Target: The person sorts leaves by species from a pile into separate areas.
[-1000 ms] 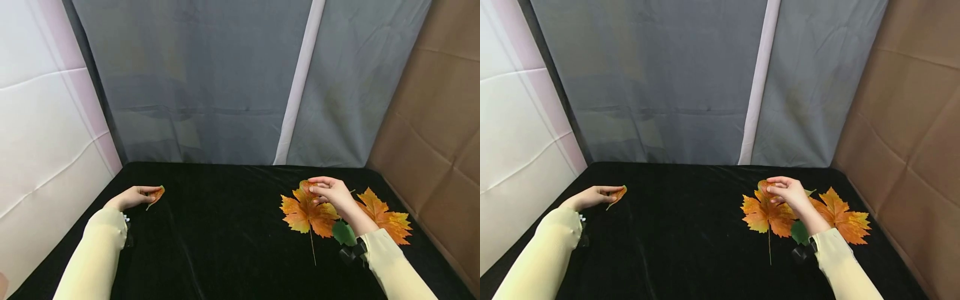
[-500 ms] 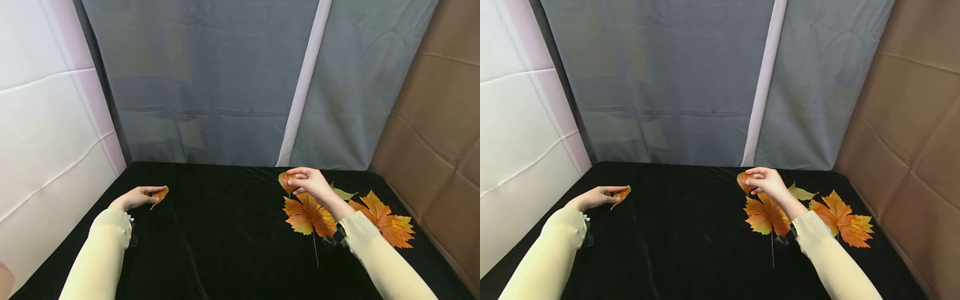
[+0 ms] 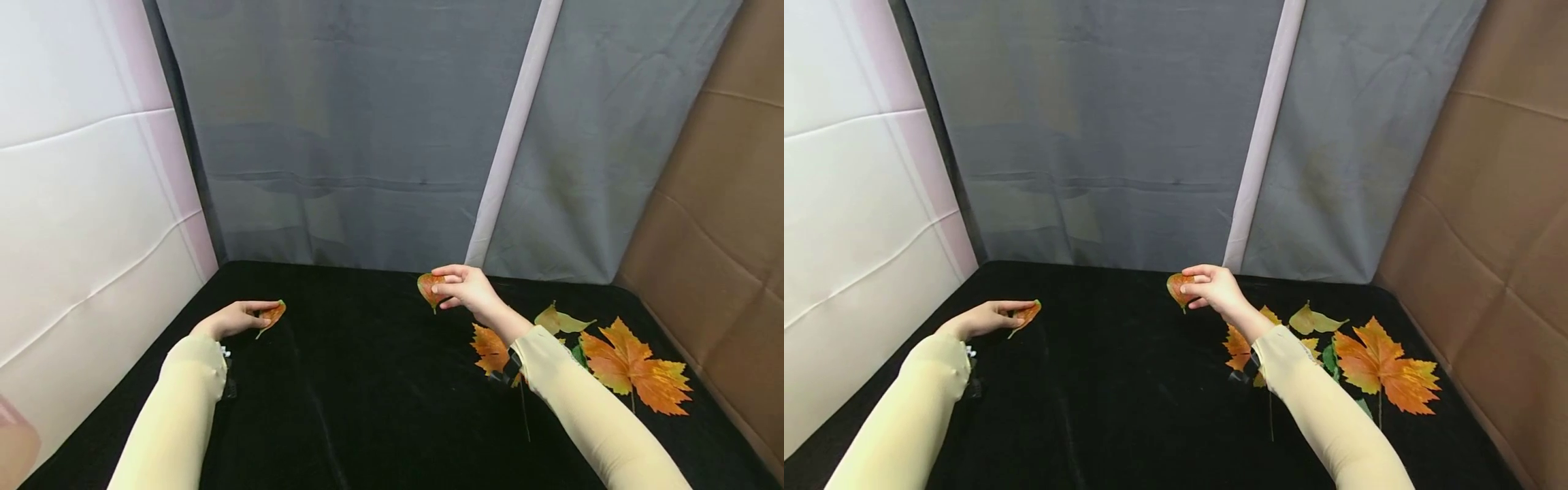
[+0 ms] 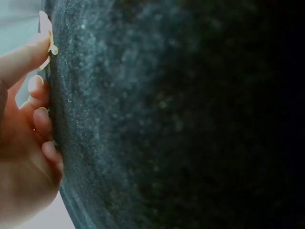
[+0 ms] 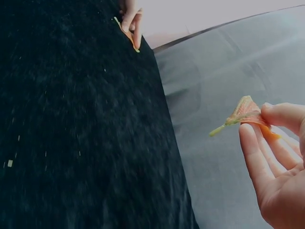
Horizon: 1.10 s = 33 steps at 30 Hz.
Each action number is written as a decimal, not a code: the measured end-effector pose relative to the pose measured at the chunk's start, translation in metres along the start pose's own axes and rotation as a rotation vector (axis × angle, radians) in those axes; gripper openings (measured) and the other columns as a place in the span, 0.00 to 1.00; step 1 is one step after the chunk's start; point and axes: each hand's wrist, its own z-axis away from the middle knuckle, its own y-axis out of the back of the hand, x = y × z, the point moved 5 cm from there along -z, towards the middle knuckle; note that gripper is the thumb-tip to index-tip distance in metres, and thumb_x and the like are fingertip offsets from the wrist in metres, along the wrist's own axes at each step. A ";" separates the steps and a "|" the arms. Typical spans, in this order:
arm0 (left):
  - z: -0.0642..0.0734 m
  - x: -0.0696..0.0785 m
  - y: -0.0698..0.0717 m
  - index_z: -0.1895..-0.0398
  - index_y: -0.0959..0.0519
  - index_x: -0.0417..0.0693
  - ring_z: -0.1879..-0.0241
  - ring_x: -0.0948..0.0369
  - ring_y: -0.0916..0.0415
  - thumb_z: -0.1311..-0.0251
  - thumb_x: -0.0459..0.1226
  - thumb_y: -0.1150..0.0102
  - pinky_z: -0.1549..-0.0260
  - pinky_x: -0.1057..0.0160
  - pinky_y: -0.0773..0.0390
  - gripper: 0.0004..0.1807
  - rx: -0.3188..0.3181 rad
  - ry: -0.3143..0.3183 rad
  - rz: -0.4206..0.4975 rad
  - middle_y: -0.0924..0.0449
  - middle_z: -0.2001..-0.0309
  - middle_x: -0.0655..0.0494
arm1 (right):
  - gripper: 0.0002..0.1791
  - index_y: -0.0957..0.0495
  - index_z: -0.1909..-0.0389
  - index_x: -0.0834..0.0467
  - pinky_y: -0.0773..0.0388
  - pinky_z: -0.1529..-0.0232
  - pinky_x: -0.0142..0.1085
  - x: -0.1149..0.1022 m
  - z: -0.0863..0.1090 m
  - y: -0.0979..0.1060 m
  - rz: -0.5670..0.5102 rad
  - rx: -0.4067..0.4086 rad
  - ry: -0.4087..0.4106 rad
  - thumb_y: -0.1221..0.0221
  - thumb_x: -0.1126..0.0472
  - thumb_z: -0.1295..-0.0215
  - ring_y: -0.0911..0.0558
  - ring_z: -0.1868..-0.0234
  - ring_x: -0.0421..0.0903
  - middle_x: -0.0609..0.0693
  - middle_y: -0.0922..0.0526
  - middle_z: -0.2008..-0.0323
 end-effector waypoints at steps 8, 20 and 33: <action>-0.003 -0.006 0.000 0.35 0.30 0.37 0.54 0.60 0.29 0.40 0.39 0.38 0.53 0.63 0.33 0.30 -0.028 -0.096 0.094 0.22 0.50 0.43 | 0.23 0.26 0.44 0.69 0.18 0.69 0.38 0.003 -0.016 -0.024 -0.025 -0.002 -0.029 0.36 0.70 0.41 0.16 0.71 0.44 0.61 0.17 0.55; -0.004 0.005 -0.012 0.33 0.38 0.28 0.41 0.43 0.37 0.35 0.30 0.45 0.42 0.48 0.38 0.28 0.037 0.028 0.026 0.34 0.39 0.27 | 0.22 0.24 0.46 0.69 0.19 0.72 0.36 0.004 -0.036 -0.060 -0.098 -0.018 -0.012 0.36 0.72 0.42 0.17 0.75 0.44 0.60 0.16 0.58; -0.009 0.015 -0.025 0.35 0.37 0.27 0.47 0.49 0.31 0.37 0.28 0.44 0.49 0.59 0.30 0.28 0.031 0.025 0.078 0.30 0.42 0.30 | 0.22 0.22 0.47 0.66 0.24 0.75 0.31 0.019 -0.045 -0.105 -0.063 -0.028 -0.021 0.34 0.68 0.43 0.18 0.74 0.39 0.58 0.15 0.59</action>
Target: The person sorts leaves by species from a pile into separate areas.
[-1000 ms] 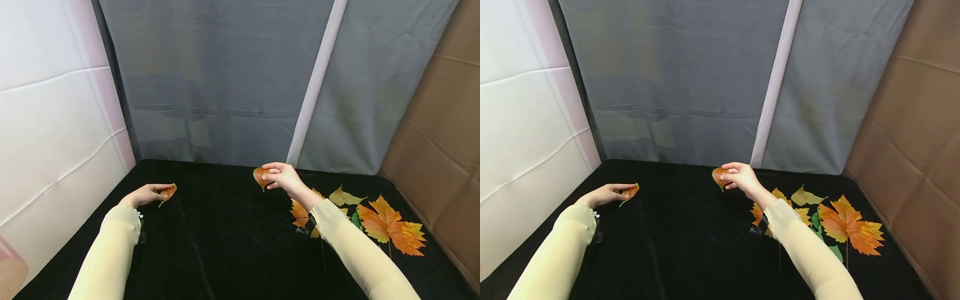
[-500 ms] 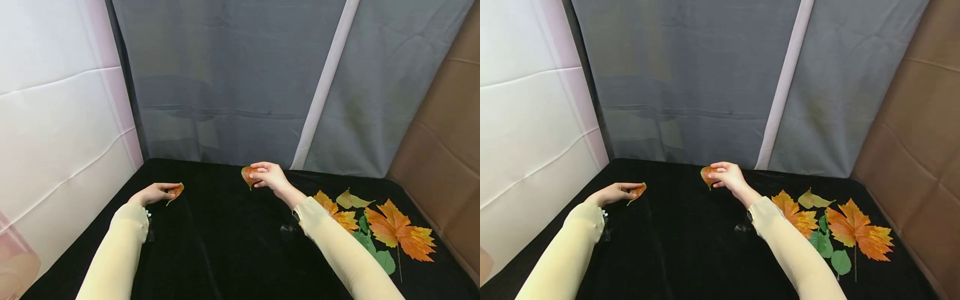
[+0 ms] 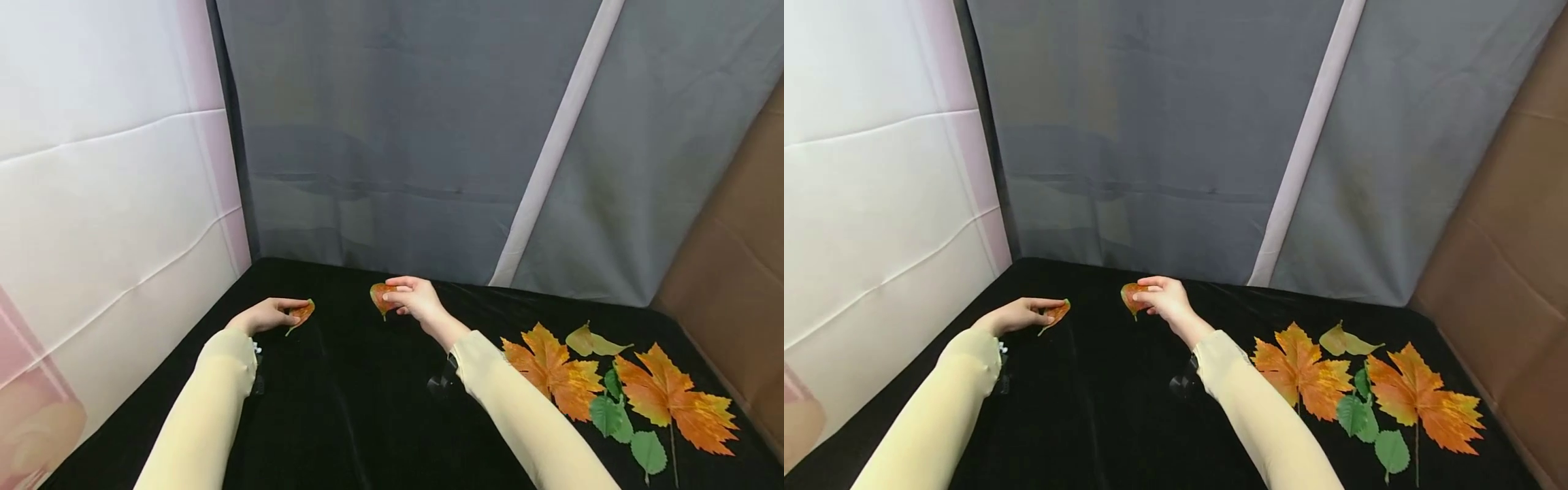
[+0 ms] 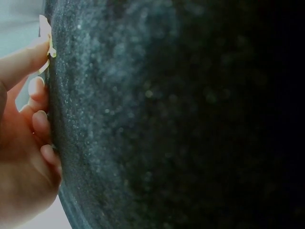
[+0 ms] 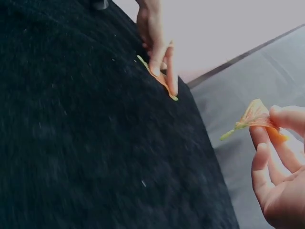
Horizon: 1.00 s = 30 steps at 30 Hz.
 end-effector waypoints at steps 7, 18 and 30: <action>0.002 0.004 -0.002 0.34 0.37 0.28 0.46 0.49 0.31 0.36 0.27 0.45 0.47 0.58 0.31 0.28 0.004 0.002 0.026 0.31 0.41 0.29 | 0.24 0.24 0.45 0.69 0.25 0.77 0.28 0.008 -0.006 -0.038 -0.059 -0.047 -0.020 0.34 0.68 0.43 0.20 0.77 0.38 0.58 0.14 0.60; 0.003 0.008 -0.005 0.33 0.34 0.33 0.39 0.43 0.37 0.36 0.31 0.43 0.38 0.43 0.41 0.28 0.034 0.060 -0.020 0.33 0.38 0.31 | 0.20 0.23 0.50 0.71 0.26 0.81 0.27 0.028 0.001 -0.092 -0.179 -0.036 -0.054 0.34 0.73 0.46 0.21 0.80 0.38 0.58 0.15 0.66; 0.005 0.013 -0.011 0.33 0.33 0.34 0.44 0.48 0.34 0.36 0.32 0.43 0.40 0.46 0.39 0.28 0.039 0.080 -0.006 0.28 0.42 0.35 | 0.19 0.25 0.52 0.74 0.21 0.79 0.31 0.038 -0.003 -0.115 -0.286 0.082 -0.064 0.35 0.77 0.47 0.20 0.82 0.41 0.59 0.15 0.68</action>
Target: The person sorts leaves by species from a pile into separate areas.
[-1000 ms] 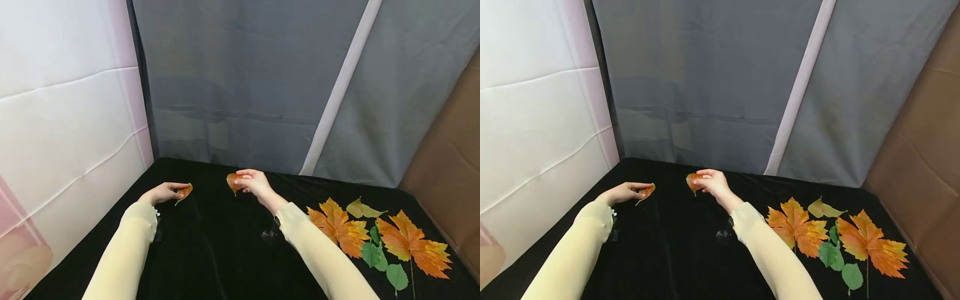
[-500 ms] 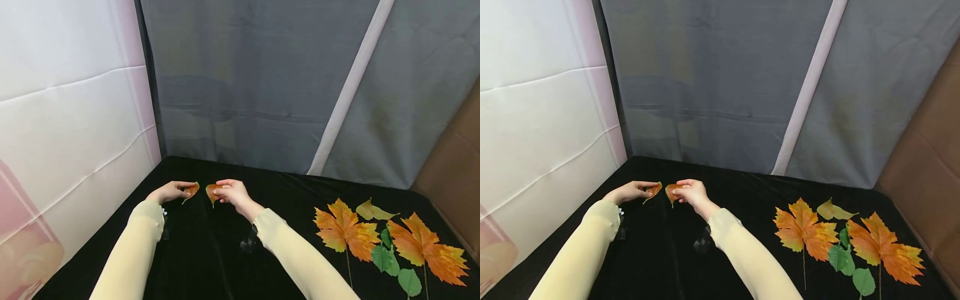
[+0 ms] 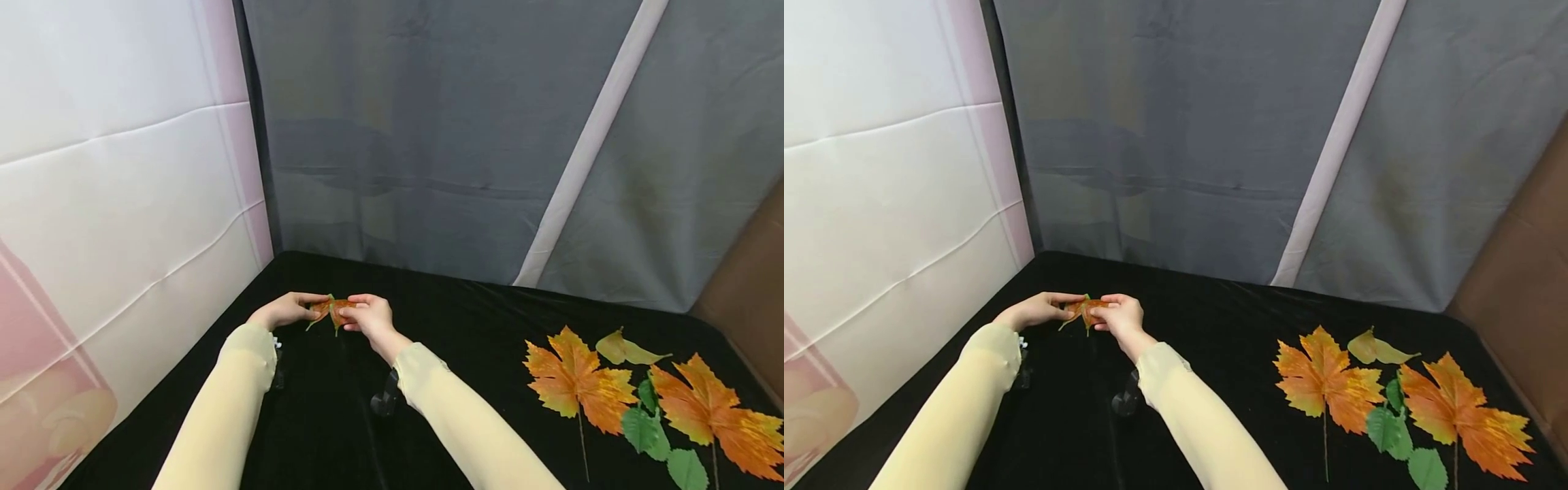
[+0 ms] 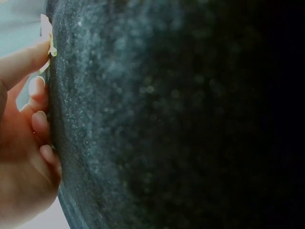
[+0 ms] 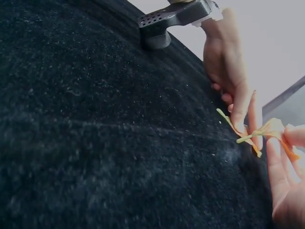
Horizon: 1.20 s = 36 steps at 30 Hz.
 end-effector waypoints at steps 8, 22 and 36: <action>-0.001 0.003 -0.002 0.33 0.33 0.34 0.40 0.44 0.35 0.36 0.31 0.43 0.38 0.44 0.41 0.28 -0.009 -0.003 0.014 0.29 0.40 0.33 | 0.20 0.23 0.54 0.71 0.22 0.81 0.31 -0.001 0.000 0.001 0.201 0.015 0.044 0.32 0.74 0.49 0.20 0.83 0.39 0.56 0.15 0.71; 0.005 0.004 -0.003 0.34 0.33 0.34 0.42 0.45 0.35 0.37 0.31 0.42 0.40 0.45 0.39 0.28 -0.004 -0.017 -0.003 0.33 0.38 0.30 | 0.11 0.18 0.65 0.62 0.25 0.83 0.29 -0.006 -0.003 0.009 0.598 0.017 0.127 0.30 0.70 0.50 0.20 0.84 0.40 0.50 0.15 0.78; 0.006 0.005 -0.005 0.34 0.33 0.33 0.44 0.47 0.33 0.36 0.31 0.43 0.40 0.48 0.37 0.27 -0.004 -0.016 0.007 0.31 0.39 0.31 | 0.11 0.15 0.62 0.59 0.25 0.69 0.29 -0.015 0.001 0.001 0.938 -0.034 0.281 0.31 0.61 0.46 0.20 0.71 0.38 0.47 0.14 0.70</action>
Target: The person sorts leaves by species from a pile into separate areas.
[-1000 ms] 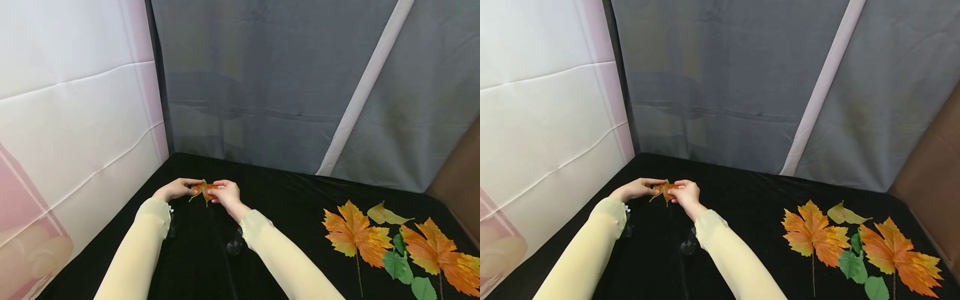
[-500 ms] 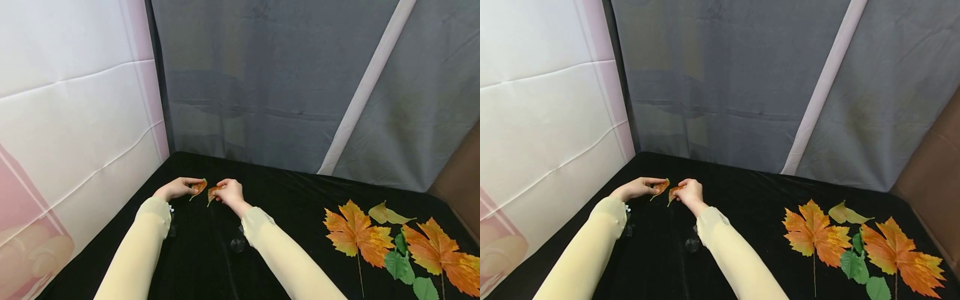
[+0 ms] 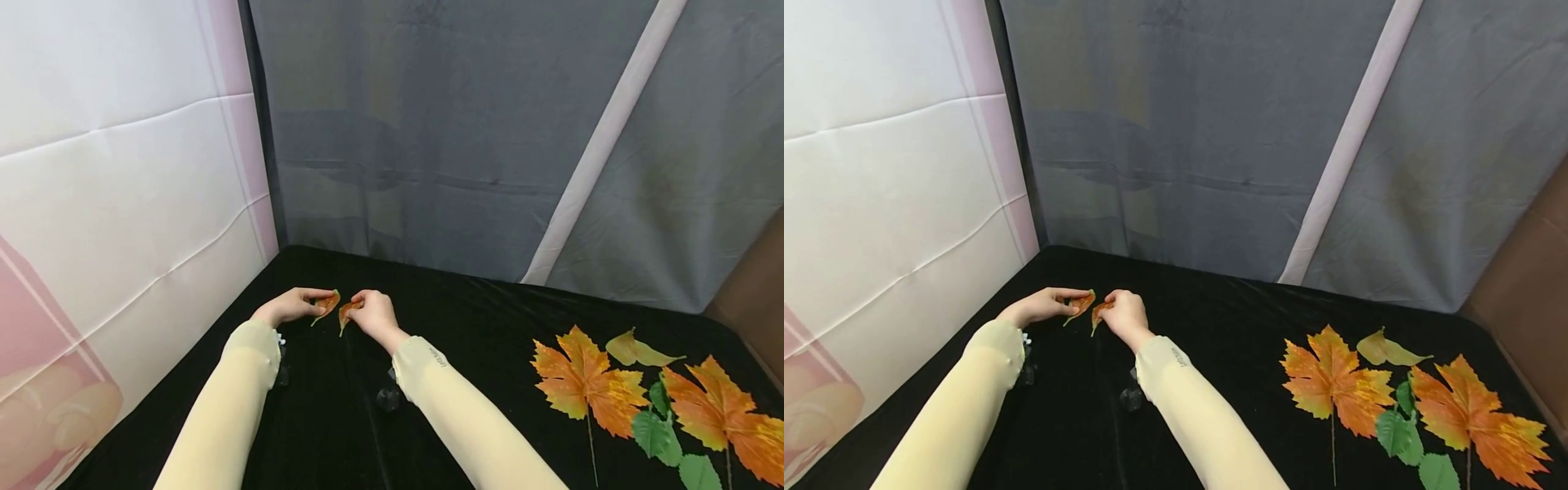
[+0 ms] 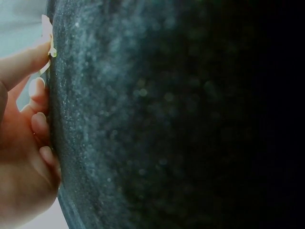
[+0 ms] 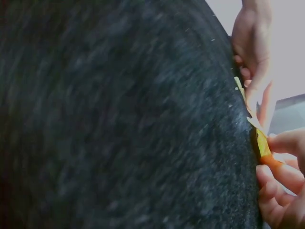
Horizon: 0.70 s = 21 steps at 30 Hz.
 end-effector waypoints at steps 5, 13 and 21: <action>0.001 0.002 -0.001 0.34 0.34 0.32 0.47 0.50 0.30 0.36 0.30 0.44 0.44 0.52 0.34 0.27 -0.005 0.001 0.018 0.30 0.40 0.32 | 0.13 0.15 0.56 0.55 0.24 0.68 0.33 -0.006 0.003 0.002 0.191 -0.023 0.049 0.34 0.56 0.41 0.20 0.68 0.40 0.45 0.15 0.65; 0.005 0.007 -0.002 0.33 0.34 0.32 0.45 0.48 0.33 0.35 0.30 0.44 0.41 0.48 0.36 0.27 -0.003 0.012 0.006 0.32 0.39 0.31 | 0.13 0.14 0.55 0.48 0.26 0.73 0.34 -0.004 0.004 0.001 0.307 -0.035 0.036 0.36 0.49 0.38 0.21 0.69 0.38 0.40 0.17 0.66; 0.004 0.000 0.002 0.35 0.29 0.40 0.49 0.53 0.30 0.38 0.36 0.39 0.47 0.57 0.31 0.27 -0.039 -0.061 0.053 0.28 0.42 0.35 | 0.14 0.14 0.54 0.43 0.25 0.68 0.37 0.000 0.008 -0.001 0.360 -0.028 0.020 0.35 0.46 0.40 0.22 0.59 0.42 0.40 0.18 0.60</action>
